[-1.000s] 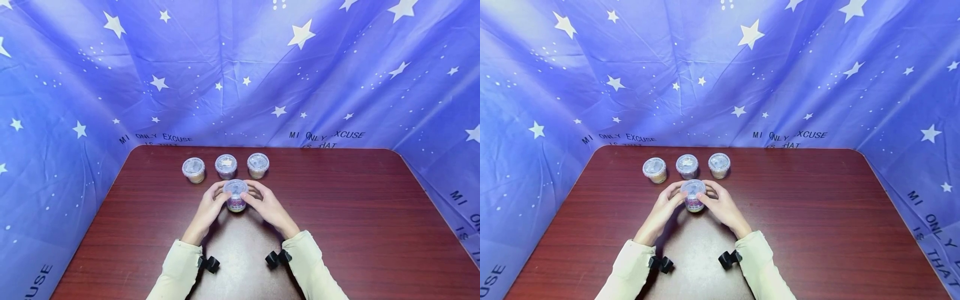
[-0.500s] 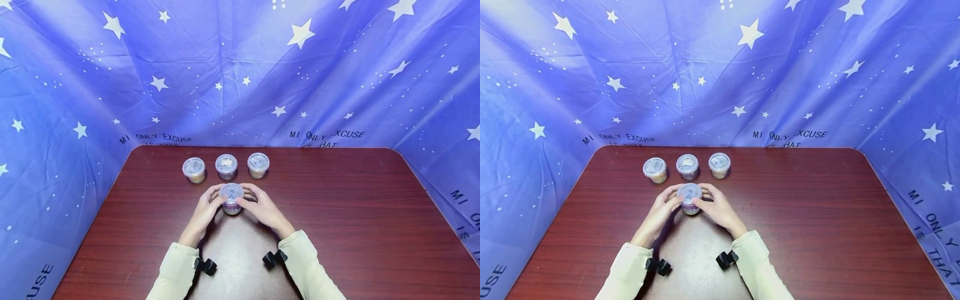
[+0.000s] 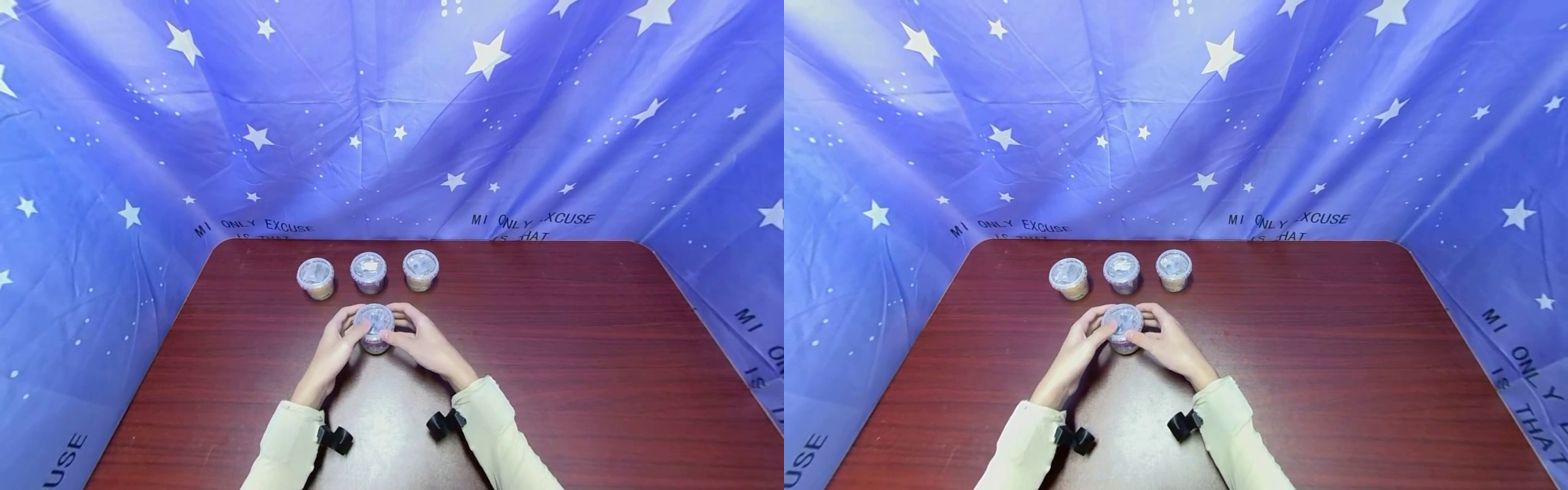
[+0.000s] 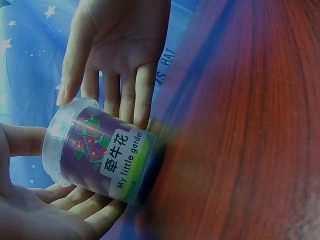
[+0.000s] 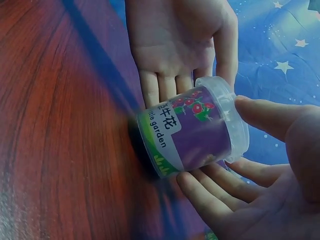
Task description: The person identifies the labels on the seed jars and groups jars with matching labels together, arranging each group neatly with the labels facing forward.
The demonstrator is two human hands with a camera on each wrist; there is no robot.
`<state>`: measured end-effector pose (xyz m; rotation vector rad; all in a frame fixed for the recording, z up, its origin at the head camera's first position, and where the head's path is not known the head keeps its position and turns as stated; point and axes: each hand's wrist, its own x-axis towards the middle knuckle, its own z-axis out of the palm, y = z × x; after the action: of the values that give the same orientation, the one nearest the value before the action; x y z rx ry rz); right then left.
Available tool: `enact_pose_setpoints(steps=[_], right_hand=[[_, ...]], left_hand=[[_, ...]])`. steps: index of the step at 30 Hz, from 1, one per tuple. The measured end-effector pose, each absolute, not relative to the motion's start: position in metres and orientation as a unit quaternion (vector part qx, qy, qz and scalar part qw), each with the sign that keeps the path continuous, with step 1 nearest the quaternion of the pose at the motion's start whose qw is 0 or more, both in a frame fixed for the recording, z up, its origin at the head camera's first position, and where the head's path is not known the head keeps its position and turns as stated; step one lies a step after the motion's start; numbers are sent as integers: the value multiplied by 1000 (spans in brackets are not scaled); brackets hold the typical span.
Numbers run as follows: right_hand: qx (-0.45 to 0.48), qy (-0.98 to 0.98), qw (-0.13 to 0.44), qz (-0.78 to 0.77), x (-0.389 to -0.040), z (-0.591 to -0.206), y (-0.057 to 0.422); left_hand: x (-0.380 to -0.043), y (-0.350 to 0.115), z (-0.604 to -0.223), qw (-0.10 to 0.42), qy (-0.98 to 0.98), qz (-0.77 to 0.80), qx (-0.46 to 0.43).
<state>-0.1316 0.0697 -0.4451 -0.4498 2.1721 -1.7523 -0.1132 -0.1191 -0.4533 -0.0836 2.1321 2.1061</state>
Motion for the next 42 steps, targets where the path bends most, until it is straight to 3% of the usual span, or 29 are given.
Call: enact_pose_setpoints(steps=[28, 42], right_hand=[[-180, 755, 163, -609, -127, -446, 72], [-179, 756, 63, -627, -126, -430, 85]], left_hand=[[-114, -120, -459, 57, 699, 713, -17], [-120, -112, -432, -51, 704, 707, 49]])
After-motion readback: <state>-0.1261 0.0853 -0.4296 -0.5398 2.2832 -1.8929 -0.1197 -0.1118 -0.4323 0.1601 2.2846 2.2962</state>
